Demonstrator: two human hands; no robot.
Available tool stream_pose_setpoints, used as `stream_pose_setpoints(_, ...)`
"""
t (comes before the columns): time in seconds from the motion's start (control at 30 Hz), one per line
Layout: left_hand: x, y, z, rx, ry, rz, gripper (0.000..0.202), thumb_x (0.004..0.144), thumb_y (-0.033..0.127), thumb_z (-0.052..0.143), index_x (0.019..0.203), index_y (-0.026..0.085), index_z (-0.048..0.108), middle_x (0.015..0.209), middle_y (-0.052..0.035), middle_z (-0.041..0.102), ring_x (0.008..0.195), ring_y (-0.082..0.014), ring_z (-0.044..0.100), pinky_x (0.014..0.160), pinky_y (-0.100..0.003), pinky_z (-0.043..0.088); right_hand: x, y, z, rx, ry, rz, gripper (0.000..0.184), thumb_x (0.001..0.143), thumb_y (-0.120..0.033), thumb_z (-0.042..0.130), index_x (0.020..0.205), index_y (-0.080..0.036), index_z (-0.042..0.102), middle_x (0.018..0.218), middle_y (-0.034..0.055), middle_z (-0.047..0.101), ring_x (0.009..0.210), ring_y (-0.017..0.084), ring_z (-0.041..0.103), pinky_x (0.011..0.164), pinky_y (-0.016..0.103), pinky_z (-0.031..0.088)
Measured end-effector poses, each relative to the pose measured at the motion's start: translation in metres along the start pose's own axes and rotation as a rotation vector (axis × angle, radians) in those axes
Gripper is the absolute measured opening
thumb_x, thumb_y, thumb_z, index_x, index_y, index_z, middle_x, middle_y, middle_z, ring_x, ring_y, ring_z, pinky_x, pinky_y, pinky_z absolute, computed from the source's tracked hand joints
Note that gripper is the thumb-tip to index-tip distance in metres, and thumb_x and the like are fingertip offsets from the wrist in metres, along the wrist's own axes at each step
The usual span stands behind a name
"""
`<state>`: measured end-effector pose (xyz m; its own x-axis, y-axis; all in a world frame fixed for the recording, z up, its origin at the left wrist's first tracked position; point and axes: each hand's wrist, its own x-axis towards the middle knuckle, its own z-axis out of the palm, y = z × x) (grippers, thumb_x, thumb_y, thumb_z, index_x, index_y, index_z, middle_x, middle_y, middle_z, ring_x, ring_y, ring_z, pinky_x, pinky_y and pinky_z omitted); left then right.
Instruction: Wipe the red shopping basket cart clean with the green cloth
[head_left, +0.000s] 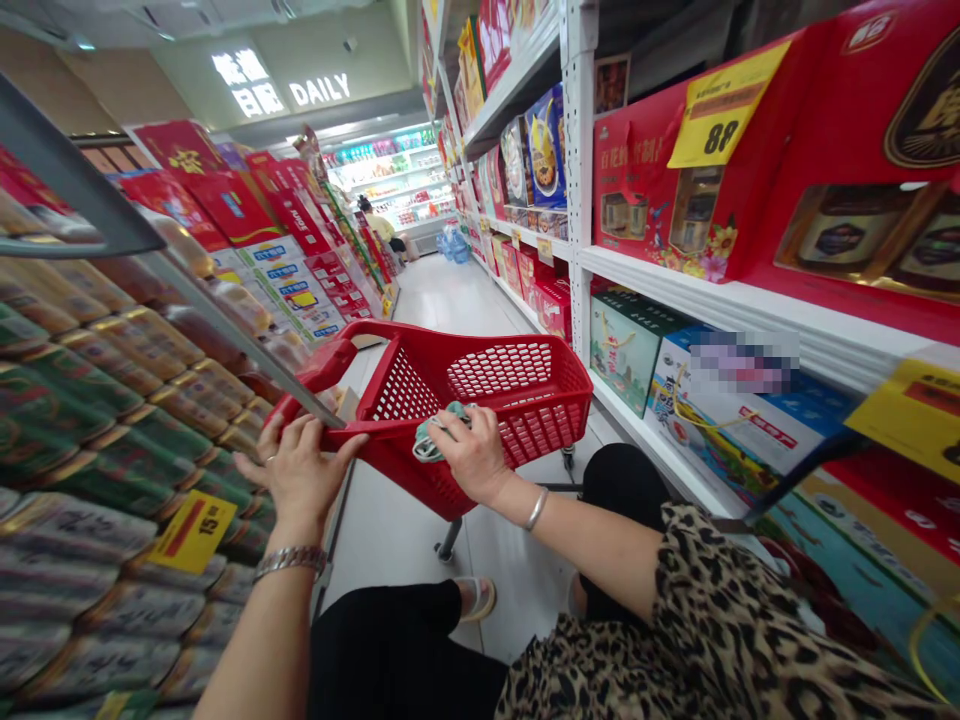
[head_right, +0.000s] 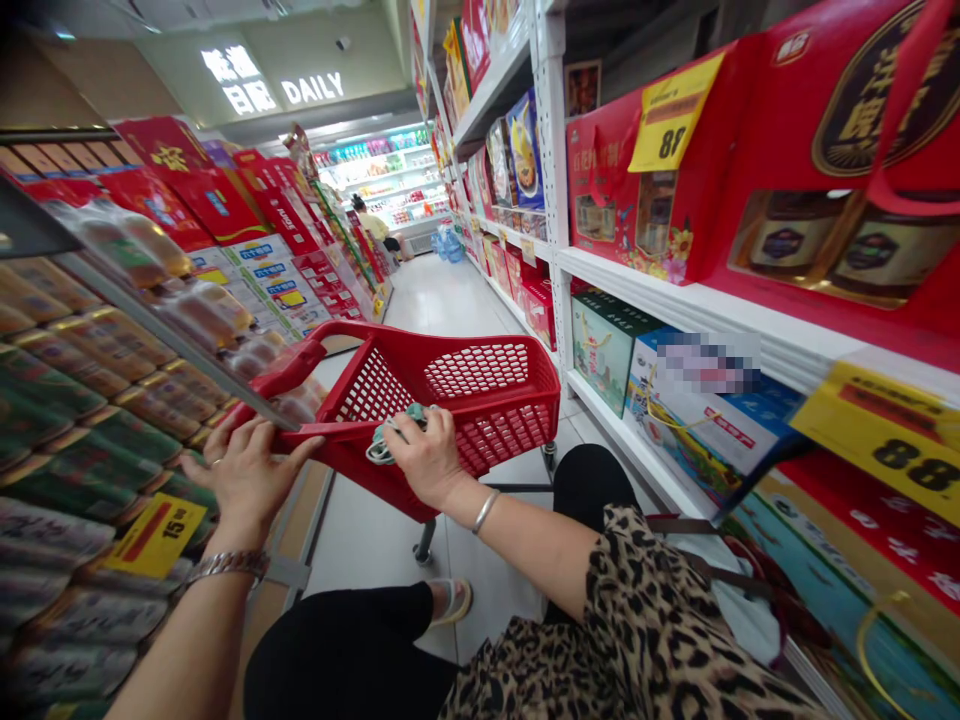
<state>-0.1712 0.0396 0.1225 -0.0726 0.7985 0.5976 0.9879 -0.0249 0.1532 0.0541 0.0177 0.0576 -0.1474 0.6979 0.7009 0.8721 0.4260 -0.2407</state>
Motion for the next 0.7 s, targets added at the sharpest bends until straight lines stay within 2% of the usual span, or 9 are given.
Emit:
stream_pose_setpoints(0.1,-0.005,0.005,0.002,-0.043,0.015,-0.012,0.04,0.083,0.049,0.065,0.114,0.023,0.065,0.138,-0.0185,0.062,0.146,-0.0412,0.035,0.117,-0.076,0.007,0.01,-0.006,0.0,0.032,-0.014,-0.006,0.03,0.102,-0.022,0.048,0.119,-0.035,0.069,0.129,0.0004,0.066,0.101,0.023,0.05,0.087,0.041,0.037)
stream_pose_setpoints(0.2,-0.007,0.006,0.005,-0.079,0.018,-0.033,0.039,0.081,0.05,0.066,0.11,0.025,0.066,0.136,-0.0158,0.064,0.145,-0.0409,0.036,0.116,-0.075,0.012,0.009,0.007,-0.003,0.034,-0.007,-0.004,0.033,0.101,-0.019,0.05,0.122,-0.035,0.069,0.13,0.0018,0.066,0.104,0.023,0.05,0.089,0.042,0.037)
stream_pose_setpoints(0.33,-0.01,0.005,0.007,-0.091,0.045,-0.037,0.038,0.079,0.052,0.067,0.109,0.027,0.066,0.135,-0.0141,0.064,0.149,-0.0391,0.03,0.118,-0.073,0.011,-0.004,0.042,-0.009,-0.009,0.024,-0.01,0.036,0.099,-0.014,0.05,0.123,-0.032,0.069,0.131,0.0025,0.067,0.109,0.024,0.051,0.095,0.043,0.034)
stream_pose_setpoints(0.7,-0.014,0.003,0.006,-0.135,0.05,-0.01,0.04,0.078,0.051,0.066,0.111,0.027,0.065,0.136,-0.0158,0.061,0.153,-0.0393,0.023,0.121,-0.069,0.014,-0.04,0.149,-0.04,-0.172,0.043,0.147,0.042,0.089,-0.006,0.053,0.121,-0.027,0.071,0.132,0.0073,0.068,0.112,0.023,0.057,0.096,0.037,0.033)
